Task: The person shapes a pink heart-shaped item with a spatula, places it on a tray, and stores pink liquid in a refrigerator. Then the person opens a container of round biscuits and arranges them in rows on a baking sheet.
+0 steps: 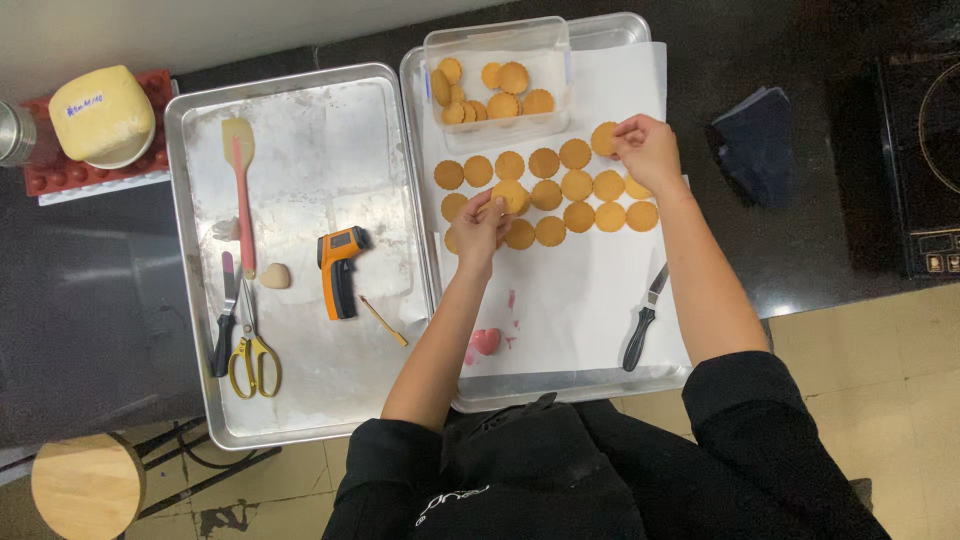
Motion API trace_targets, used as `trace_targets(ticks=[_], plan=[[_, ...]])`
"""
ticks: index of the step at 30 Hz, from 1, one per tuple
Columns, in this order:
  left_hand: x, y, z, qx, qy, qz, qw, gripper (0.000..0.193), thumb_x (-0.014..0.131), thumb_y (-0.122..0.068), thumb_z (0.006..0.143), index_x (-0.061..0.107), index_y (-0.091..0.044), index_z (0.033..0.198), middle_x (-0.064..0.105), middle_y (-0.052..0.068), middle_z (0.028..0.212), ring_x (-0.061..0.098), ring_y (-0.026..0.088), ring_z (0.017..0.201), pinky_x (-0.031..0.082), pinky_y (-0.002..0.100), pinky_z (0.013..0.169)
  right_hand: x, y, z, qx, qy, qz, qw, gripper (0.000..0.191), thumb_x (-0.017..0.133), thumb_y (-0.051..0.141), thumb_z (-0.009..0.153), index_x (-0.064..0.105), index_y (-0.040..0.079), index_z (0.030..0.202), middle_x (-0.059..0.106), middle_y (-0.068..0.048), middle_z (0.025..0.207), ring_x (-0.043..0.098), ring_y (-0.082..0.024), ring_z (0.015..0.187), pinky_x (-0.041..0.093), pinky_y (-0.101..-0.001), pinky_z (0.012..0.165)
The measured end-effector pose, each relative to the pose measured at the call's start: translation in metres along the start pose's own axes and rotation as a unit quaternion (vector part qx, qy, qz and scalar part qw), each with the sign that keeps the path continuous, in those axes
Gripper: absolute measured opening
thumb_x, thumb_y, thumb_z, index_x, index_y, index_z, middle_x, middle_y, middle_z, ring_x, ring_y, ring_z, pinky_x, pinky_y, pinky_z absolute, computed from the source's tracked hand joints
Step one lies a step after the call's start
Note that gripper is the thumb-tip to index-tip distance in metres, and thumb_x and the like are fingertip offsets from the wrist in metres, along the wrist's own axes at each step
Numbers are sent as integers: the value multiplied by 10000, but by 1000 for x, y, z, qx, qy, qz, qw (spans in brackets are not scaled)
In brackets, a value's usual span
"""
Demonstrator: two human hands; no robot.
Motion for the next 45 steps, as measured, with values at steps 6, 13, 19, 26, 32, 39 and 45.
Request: trace_targets(ticks=[6,13,19,26,32,39,45], plan=[[3,1,-4,12,4,-22,1000,350,704,-175,938,633,-30,1249,745,84,1000,757,172,847,550,229,629,-3,-11,5,20,-40,-192,980,263,779,86,850,716,37,1100,739,-107,882,718,-179,816,561,-316,742],[2,-3,-6,-3,2,36,999,275,732,-154,947,628,8,1143,723,121,915,720,171,757,531,265,611,5,1,2,-42,-62,-273,959,273,826,104,788,751,25,1038,712,-109,885,678,-214,817,545,-329,729],[16,-5,-4,22,41,10,999,288,703,-127,926,619,7,1166,731,104,1026,724,162,843,613,283,728,34,33,-25,99,37,-45,993,219,729,191,948,733,51,1117,713,-51,965,647,-131,852,507,-289,734],[29,-3,-9,11,48,11,999,317,697,-127,928,625,-4,1211,702,70,1067,716,145,877,626,285,783,56,28,-45,42,256,132,957,243,708,121,954,683,15,1171,714,6,1051,659,-79,930,540,-252,812],[-1,-2,-17,58,27,115,991,312,714,-149,932,661,-4,1203,699,70,1052,710,125,845,573,254,704,-20,7,-9,-5,-44,-198,979,250,789,67,819,730,70,1063,729,-84,888,701,-122,807,558,-269,718],[-45,2,-27,104,44,85,990,236,656,-162,979,662,-20,1167,733,68,1013,730,123,860,587,256,717,-33,-14,4,-59,-56,-332,940,278,829,97,802,746,60,1065,715,-104,947,640,-276,959,522,-399,852],[-88,-15,-48,108,-25,144,983,240,629,-181,994,671,-31,1177,730,58,1014,713,123,831,541,254,691,-19,-21,6,-145,-49,-426,892,229,809,93,789,785,113,1016,629,-99,1136,550,-325,1112,480,-413,960]])
Point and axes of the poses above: each hand's wrist, its own z-axis towards the middle knuckle, its own x-axis out of the palm, y = z × x, the point moved 1 cm from there along z, towards the middle knuckle
